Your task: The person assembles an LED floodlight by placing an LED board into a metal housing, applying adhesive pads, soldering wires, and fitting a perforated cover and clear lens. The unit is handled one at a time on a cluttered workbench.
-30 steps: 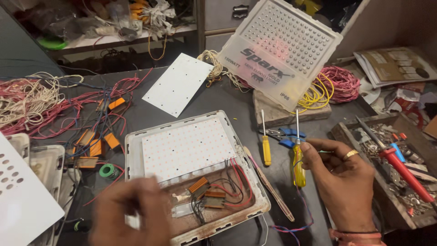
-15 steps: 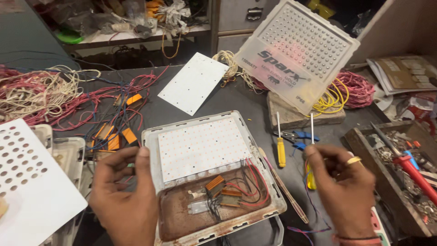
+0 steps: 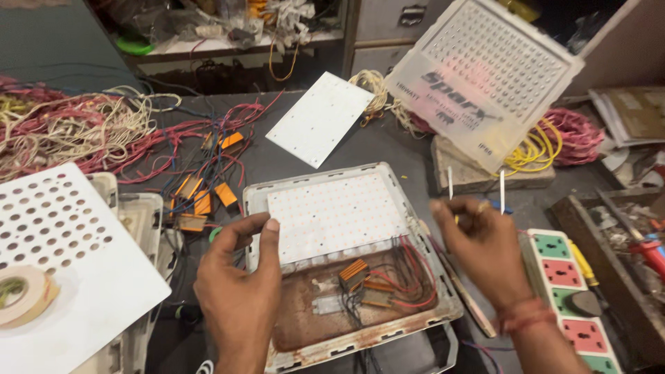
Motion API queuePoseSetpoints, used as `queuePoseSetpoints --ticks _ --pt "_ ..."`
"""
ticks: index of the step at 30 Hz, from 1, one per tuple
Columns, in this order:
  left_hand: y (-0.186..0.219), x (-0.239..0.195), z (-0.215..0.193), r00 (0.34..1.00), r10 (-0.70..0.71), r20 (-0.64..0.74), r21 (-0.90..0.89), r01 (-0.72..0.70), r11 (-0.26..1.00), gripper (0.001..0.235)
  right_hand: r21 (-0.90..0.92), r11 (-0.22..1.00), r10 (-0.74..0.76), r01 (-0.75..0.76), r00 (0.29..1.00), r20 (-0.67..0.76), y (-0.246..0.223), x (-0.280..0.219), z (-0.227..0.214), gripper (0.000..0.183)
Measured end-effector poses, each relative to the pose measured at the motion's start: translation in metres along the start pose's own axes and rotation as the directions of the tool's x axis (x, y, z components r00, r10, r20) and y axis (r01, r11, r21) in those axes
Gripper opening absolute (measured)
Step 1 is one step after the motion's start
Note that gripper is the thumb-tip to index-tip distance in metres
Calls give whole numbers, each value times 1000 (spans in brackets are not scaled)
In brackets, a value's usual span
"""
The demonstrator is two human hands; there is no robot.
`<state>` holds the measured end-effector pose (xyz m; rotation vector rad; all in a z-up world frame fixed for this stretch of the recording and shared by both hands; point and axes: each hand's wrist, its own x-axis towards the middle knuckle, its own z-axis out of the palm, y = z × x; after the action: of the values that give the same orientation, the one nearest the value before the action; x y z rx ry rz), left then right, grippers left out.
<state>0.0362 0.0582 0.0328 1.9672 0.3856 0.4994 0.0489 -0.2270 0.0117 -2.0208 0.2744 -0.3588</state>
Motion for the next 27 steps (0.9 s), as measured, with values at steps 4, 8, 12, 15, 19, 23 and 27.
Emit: queuePoseSetpoints --ticks 4,8,12,15,19,23,27 --pt "3 2 -4 998 -56 -19 82 57 995 24 31 993 -115 116 993 -20 -6 7 17 22" --pt "0 3 -1 995 100 -7 131 -99 987 23 -85 991 -109 104 992 -59 -7 -14 30 22" --pt "-2 7 2 994 92 54 264 -103 959 33 -96 991 -97 93 995 -39 -9 -7 36 23" --pt "-4 13 2 986 126 105 349 -155 924 38 -97 995 -7 -1 996 -85 -7 3 32 27" --pt "-10 30 -5 958 232 167 521 -286 804 34 -200 979 27 -38 998 -60 -9 6 33 32" --pt "-21 31 1 963 246 108 497 -266 826 23 -272 962 7 -18 999 -40 -6 14 29 33" --pt "-29 35 -3 960 250 130 501 -281 819 20 -340 940 26 -39 999 -41 -6 12 33 33"
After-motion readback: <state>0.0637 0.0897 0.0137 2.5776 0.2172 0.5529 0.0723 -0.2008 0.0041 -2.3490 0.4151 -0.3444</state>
